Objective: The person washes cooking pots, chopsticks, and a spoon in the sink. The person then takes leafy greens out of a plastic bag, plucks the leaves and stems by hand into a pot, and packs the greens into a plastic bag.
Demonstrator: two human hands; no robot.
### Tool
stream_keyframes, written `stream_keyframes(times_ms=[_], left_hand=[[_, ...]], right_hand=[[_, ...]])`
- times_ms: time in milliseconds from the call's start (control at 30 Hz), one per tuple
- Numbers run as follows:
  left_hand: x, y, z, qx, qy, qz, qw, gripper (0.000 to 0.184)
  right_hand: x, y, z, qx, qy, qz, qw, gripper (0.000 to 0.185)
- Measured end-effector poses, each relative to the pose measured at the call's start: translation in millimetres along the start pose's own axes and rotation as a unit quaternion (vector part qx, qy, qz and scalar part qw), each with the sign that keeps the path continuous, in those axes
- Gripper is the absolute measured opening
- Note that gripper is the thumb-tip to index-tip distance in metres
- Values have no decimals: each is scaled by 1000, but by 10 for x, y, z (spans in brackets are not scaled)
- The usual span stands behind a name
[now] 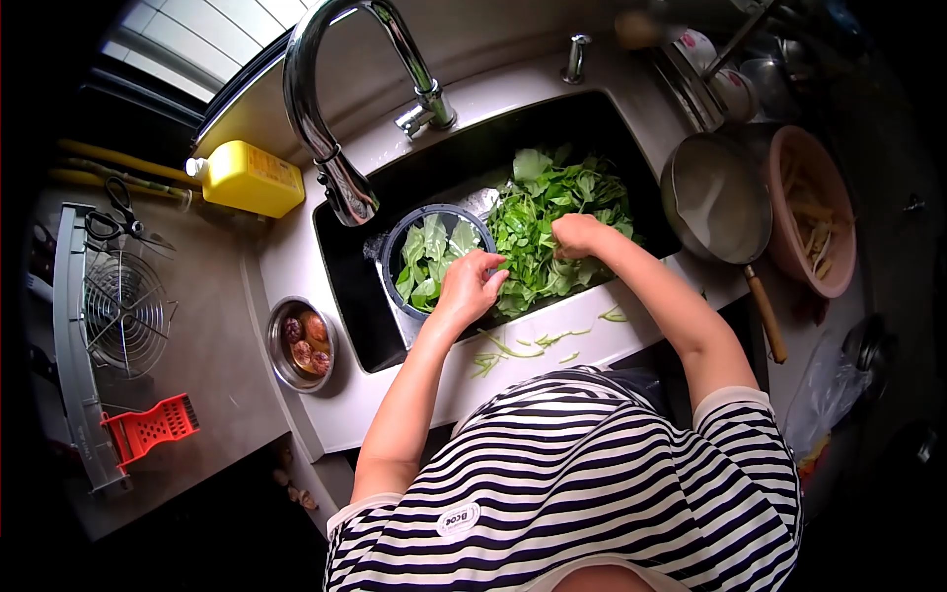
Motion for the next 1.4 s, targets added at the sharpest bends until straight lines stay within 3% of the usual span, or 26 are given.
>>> stream_keyframes(times_ms=[167,300,333,433,500,600,733,900,1033,1067,1100,1167,1233,1300,1400], left_hand=[[282,63,-132,23,-32,-10,999,28],[241,32,-260,2,-37,-18,999,16],[280,54,-275,45,-57,-1,997,11],[231,143,-282,72,32,69,994,11],[34,171,-297,82,87,146,982,13],[-184,148,-188,49,216,379,898,10],[-271,39,-113,38,198,578,791,14],[-173,17,-88,56,174,645,742,13],[-139,-31,-120,50,150,684,713,13],[-128,-52,-130,48,139,697,702,13],[-99,-63,-151,51,136,686,713,13],[-28,-89,-201,57,132,665,733,12],[-6,-109,-200,57,130,648,749,11],[4,-86,-170,51,132,626,767,11],[-25,-46,-173,38,162,590,790,16]], right_hand=[[-268,430,360,6,64,-41,997,18],[-514,778,574,6,122,-43,992,17],[-561,864,652,26,124,-57,990,16],[-566,919,685,197,138,-122,963,16],[-563,905,641,338,157,-160,914,16],[-624,767,619,317,147,-193,917,15],[-843,372,469,359,171,-127,909,9],[-968,207,366,422,175,-79,886,10],[-971,182,313,425,148,-255,856,17],[-946,164,286,371,125,-411,824,19],[-967,184,201,425,164,-493,741,19],[-880,92,62,259,104,-791,545,18],[-719,165,59,224,113,-856,452,15],[-505,207,61,246,126,-872,403,15],[-417,239,235,267,129,-807,512,15]])
Point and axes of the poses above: each hand's wrist, its own z-axis away from the middle knuckle, its own y-axis out of the back of the hand, x = y × z, the point moved 2 cm from there along -z, towards the middle knuckle, and after that the axes turned 10 degrees about -x, right-handed, at the moved point
